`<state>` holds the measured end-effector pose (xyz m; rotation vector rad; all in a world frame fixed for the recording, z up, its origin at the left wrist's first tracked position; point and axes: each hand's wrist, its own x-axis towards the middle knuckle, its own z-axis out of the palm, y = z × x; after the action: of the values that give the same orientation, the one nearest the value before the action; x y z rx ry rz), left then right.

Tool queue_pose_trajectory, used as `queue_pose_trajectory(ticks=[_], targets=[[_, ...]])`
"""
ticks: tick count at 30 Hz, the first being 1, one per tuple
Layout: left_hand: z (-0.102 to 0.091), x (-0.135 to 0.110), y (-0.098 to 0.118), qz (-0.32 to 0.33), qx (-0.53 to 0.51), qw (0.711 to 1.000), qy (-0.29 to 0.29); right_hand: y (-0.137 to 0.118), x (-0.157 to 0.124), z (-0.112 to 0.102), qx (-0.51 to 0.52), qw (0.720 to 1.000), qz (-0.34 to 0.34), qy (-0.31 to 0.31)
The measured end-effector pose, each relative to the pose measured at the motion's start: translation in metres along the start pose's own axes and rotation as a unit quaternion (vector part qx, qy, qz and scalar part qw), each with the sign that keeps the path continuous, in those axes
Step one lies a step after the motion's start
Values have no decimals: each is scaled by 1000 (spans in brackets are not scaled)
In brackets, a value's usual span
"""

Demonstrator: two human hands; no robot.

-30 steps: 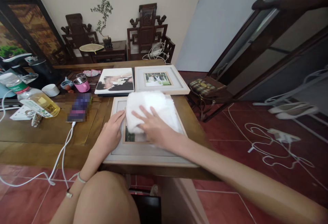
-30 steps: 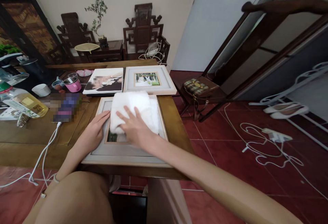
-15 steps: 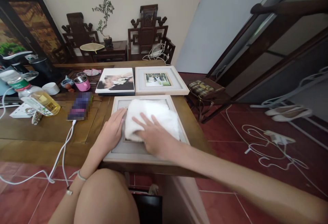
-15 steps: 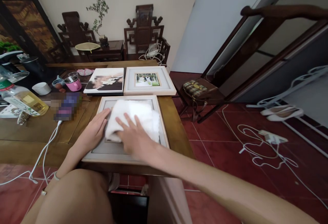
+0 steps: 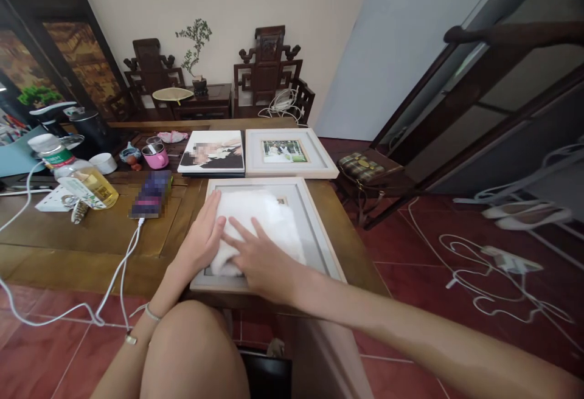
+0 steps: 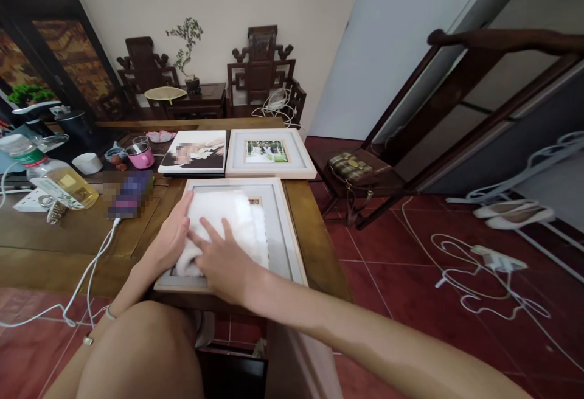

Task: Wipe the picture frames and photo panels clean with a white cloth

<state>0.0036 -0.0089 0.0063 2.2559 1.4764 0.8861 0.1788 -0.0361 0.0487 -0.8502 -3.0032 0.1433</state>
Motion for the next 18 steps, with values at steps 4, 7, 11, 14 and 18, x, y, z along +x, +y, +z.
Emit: queue_pose_trajectory(ticks=[4,7,11,14,18], targets=[[4,0,-1,-18,58,998,-17,-11,-37,-4,53,997,20,-47],[7,0,-3,-7,101,995,-23,-2,-72,-3,66,993,90,-21],[8,0,-5,13,124,991,-40,16,-115,0,46,988,146,35],[7,0,-4,30,134,989,-53,31,-122,2,12,984,162,69],[5,1,-3,10,144,987,-70,63,-90,5,-32,976,194,90]])
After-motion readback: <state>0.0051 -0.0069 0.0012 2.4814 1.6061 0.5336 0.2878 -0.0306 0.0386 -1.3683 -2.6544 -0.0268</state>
